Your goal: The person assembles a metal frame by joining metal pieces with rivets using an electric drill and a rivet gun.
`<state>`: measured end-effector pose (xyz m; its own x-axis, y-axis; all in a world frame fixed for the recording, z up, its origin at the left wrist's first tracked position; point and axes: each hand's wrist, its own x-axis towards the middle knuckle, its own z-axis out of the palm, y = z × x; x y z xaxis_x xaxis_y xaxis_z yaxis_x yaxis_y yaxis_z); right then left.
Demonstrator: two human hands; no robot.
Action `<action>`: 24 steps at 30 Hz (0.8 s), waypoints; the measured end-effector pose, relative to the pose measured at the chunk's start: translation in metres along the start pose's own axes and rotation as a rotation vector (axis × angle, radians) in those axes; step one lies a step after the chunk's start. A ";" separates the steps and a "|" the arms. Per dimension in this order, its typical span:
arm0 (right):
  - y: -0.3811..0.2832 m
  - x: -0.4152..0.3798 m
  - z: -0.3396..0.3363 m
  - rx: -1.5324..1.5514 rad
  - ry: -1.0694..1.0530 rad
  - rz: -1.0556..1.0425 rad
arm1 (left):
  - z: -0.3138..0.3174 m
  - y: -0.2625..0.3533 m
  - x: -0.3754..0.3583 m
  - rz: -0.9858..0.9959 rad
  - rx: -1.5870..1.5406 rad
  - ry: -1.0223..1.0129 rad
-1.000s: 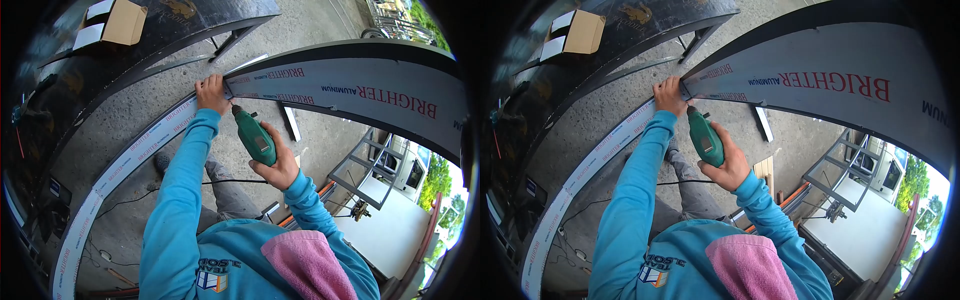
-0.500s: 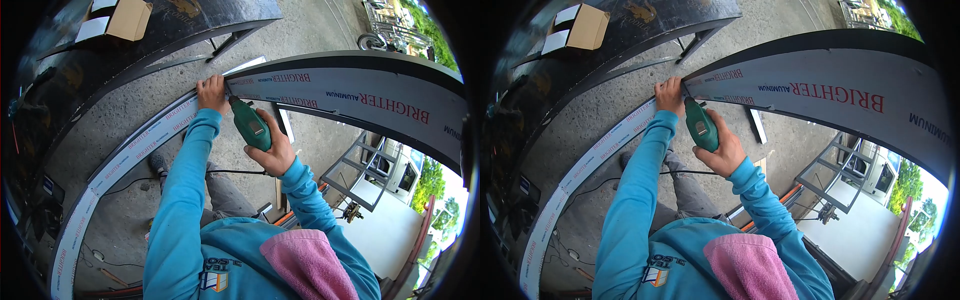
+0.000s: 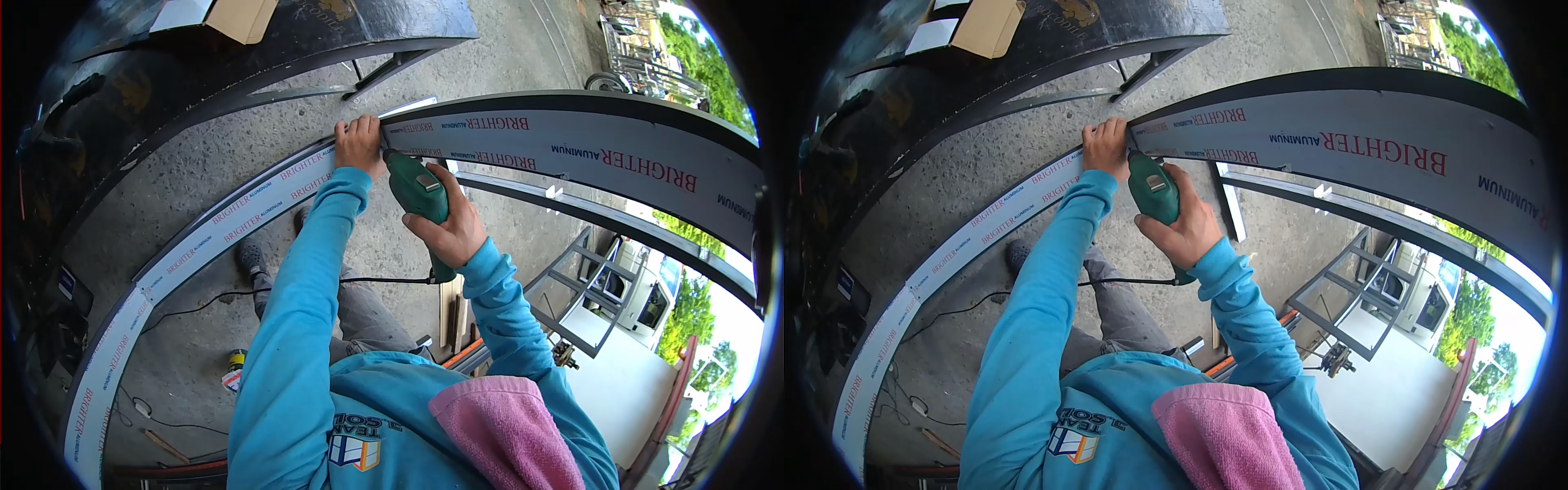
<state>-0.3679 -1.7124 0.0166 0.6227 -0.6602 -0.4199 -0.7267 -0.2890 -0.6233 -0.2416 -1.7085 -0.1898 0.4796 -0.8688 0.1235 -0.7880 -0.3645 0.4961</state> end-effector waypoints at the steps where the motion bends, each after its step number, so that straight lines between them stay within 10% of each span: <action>1: -0.003 0.002 0.001 -0.016 0.011 0.002 | -0.002 0.001 0.000 -0.020 -0.017 -0.047; 24: 0.001 -0.009 0.015 0.058 0.021 0.149 | 0.005 -0.003 -0.009 -0.027 -0.112 0.082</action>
<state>-0.3701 -1.6961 0.0099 0.5029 -0.7074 -0.4966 -0.7921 -0.1473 -0.5924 -0.2451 -1.7007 -0.1967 0.5335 -0.8272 0.1763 -0.7288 -0.3438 0.5922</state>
